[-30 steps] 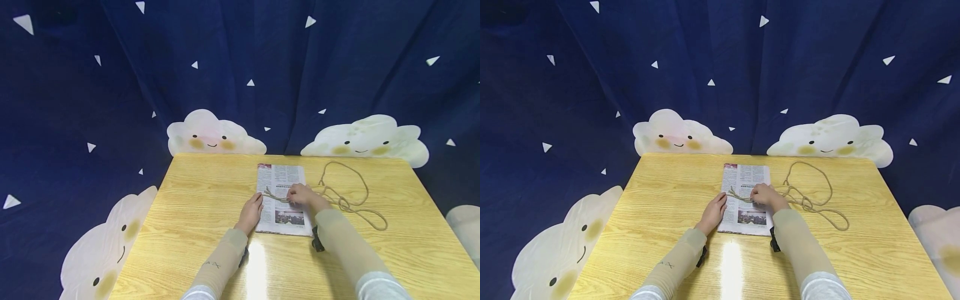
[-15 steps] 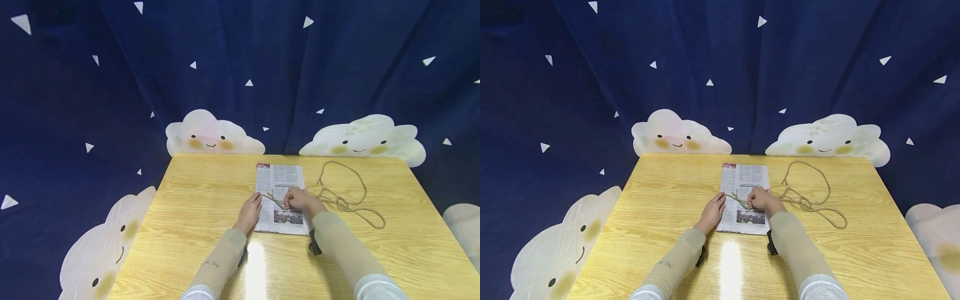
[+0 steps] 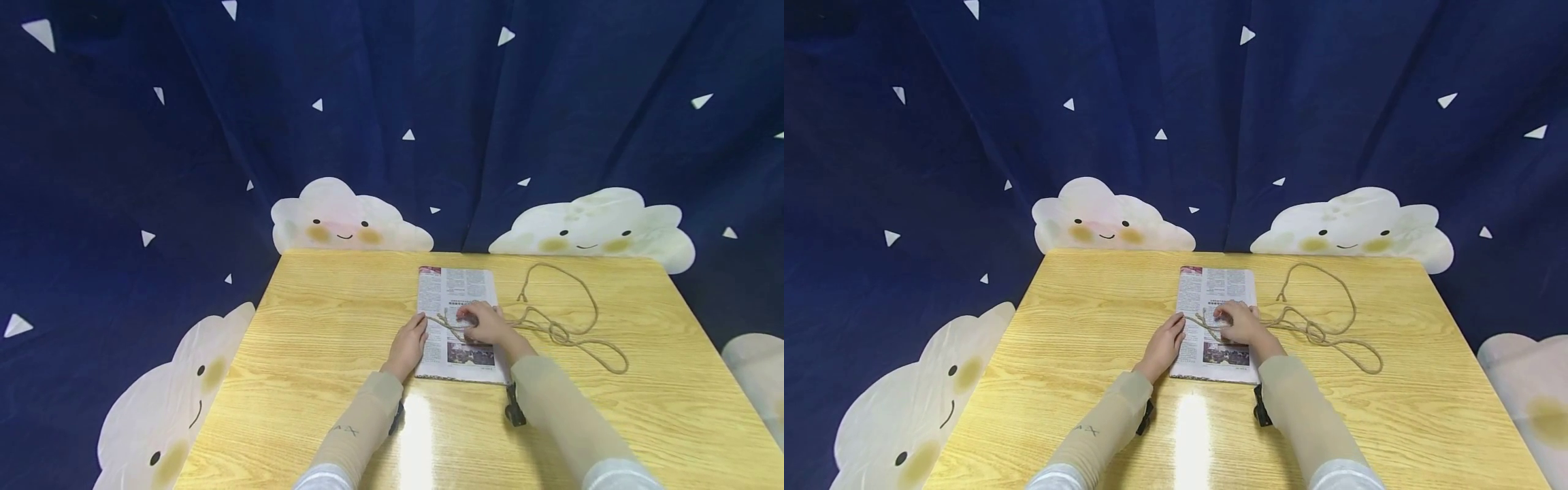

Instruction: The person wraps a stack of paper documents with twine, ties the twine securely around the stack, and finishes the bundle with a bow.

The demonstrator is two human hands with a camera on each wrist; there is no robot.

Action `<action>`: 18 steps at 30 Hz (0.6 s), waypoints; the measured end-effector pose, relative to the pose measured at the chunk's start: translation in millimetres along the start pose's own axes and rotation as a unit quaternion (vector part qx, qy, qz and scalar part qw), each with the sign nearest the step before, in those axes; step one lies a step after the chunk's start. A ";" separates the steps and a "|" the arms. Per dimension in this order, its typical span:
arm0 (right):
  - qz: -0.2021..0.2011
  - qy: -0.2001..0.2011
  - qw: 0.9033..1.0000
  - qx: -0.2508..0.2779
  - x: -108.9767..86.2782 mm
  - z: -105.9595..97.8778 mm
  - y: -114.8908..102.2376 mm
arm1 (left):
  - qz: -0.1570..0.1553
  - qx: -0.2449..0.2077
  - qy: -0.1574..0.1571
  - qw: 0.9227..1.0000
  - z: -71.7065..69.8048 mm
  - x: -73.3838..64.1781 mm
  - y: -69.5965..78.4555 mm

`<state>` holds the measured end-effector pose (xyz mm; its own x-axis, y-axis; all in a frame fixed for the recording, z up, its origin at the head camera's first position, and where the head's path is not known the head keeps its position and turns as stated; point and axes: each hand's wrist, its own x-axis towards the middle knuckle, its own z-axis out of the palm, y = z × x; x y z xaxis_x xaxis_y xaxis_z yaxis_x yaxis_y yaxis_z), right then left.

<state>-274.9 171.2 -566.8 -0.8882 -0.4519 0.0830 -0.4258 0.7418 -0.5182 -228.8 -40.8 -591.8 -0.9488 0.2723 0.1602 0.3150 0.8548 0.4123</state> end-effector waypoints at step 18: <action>0.052 0.031 0.995 -0.076 -19.1 28.2 -43.1 | 0.018 -0.010 0.009 1.000 -2.6 -0.2 -2.5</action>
<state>-234.8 133.9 -570.0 -0.9359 -0.3407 0.0893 -0.3475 0.8518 -0.3920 -229.3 -44.1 -590.5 -0.9360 0.2952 0.1917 0.3503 0.8353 0.4237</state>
